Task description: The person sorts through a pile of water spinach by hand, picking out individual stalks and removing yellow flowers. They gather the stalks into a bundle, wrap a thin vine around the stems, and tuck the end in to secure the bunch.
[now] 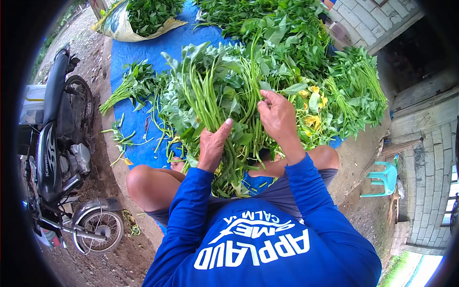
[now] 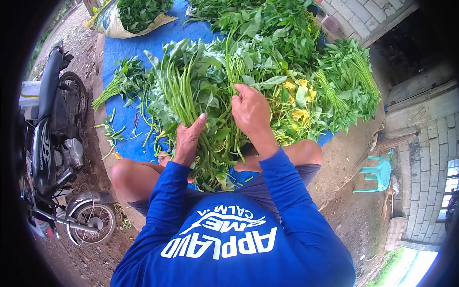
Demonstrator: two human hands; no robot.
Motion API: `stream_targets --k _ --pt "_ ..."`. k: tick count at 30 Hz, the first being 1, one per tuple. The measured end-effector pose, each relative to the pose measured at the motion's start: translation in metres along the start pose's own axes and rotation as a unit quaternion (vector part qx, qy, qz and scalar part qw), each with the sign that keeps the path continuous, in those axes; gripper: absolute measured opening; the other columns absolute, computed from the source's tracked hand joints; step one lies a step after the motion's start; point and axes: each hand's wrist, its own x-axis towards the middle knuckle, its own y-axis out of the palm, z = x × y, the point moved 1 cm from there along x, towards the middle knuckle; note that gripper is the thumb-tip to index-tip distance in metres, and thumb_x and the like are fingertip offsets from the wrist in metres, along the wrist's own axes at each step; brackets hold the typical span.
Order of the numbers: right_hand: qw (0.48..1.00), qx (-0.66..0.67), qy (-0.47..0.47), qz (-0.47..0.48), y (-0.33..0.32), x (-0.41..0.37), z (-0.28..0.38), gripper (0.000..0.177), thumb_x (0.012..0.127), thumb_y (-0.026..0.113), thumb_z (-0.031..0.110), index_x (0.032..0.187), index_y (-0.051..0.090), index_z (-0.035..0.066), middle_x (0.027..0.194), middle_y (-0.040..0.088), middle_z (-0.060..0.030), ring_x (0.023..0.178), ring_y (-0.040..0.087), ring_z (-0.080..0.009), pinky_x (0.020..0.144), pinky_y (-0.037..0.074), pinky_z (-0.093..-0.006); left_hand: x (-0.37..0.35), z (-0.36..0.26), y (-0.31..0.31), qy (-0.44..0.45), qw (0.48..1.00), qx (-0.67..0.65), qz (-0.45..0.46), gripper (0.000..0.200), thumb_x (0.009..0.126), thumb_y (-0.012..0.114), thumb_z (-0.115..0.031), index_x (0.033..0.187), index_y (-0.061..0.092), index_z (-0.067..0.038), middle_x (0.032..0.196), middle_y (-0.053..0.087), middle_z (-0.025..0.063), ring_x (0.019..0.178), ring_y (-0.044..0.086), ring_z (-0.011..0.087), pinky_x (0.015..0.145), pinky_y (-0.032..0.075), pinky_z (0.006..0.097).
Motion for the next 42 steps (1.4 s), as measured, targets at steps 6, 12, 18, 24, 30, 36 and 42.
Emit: stream_targets --k 6,12,18,24,30,36,42 --pt "0.976 0.12 0.05 0.176 0.089 -0.034 -0.045 0.045 0.099 0.071 0.018 0.14 0.07 0.0 0.102 0.08 -0.0211 0.088 0.078 -0.025 0.083 0.06 -0.0375 0.022 0.067 -0.006 -0.169 0.939 -0.283 0.095 0.044 0.107 0.069 -0.051 0.117 0.07 -0.008 0.099 0.075 0.004 0.09 0.074 0.017 0.082 0.065 0.0383" --pt "0.964 0.173 0.152 0.133 0.118 -0.075 -0.052 0.021 0.098 0.071 0.006 0.115 0.074 -0.004 0.086 0.074 -0.0076 0.079 0.067 -0.0126 0.073 0.056 -0.0327 0.01 0.095 -0.011 -0.126 0.974 -0.18 -0.049 0.037 0.102 0.079 -0.04 0.113 0.071 -0.006 0.097 0.074 0.0027 0.083 0.07 0.0138 0.073 0.059 0.0325" --pt "0.872 0.285 0.214 0.334 0.09 -0.06 -0.054 0.021 0.101 0.076 0.016 0.118 0.079 0.003 0.099 0.081 -0.0067 0.078 0.075 -0.0133 0.067 0.061 -0.0286 0.014 0.089 -0.037 -0.128 0.978 -0.1 -0.131 0.023 0.099 0.08 -0.023 0.109 0.075 -0.003 0.09 0.073 0.0019 0.073 0.067 0.0127 0.066 0.056 0.0307" --pt "0.989 -0.083 0.117 -0.023 0.091 0.048 -0.159 0.026 0.094 0.071 0.026 0.106 0.08 0.004 0.1 0.081 -0.0174 0.092 0.078 -0.0342 0.087 0.061 -0.0427 0.014 0.025 -0.052 -0.044 0.993 -0.057 -0.09 0.041 0.102 0.078 -0.028 0.13 0.069 -0.001 0.109 0.075 0.0048 0.088 0.069 0.0133 0.079 0.057 0.0308" --pt "0.987 -0.086 0.133 -0.008 0.11 0.078 -0.171 0.024 0.09 0.073 0.024 0.103 0.076 0.003 0.1 0.078 -0.0206 0.096 0.076 -0.0384 0.09 0.059 -0.0454 0.018 0.038 -0.054 -0.062 0.99 -0.007 -0.128 0.042 0.101 0.079 -0.033 0.126 0.071 0.0 0.106 0.074 0.0034 0.085 0.065 0.0121 0.077 0.054 0.0309" --pt "0.907 0.254 0.308 0.135 0.058 0.095 -0.123 0.01 0.099 0.073 0.019 0.102 0.076 0.01 0.081 0.065 0.0021 0.069 0.055 -0.01 0.059 0.046 -0.0275 0.02 0.047 -0.06 -0.06 0.99 0.035 -0.126 0.038 0.101 0.079 -0.034 0.119 0.073 -0.001 0.097 0.072 0.0 0.08 0.061 0.0097 0.072 0.05 0.0294" --pt "0.928 0.293 0.183 0.143 -0.036 0.08 -0.03 0.03 0.098 0.074 0.024 0.126 0.078 0.013 0.093 0.071 0.0105 0.076 0.057 -0.0016 0.066 0.045 -0.0224 0.021 0.042 -0.059 -0.039 0.983 0.07 -0.166 0.038 0.098 0.081 -0.034 0.113 0.074 0.0 0.091 0.071 0.0003 0.075 0.058 0.0092 0.069 0.049 0.0309"
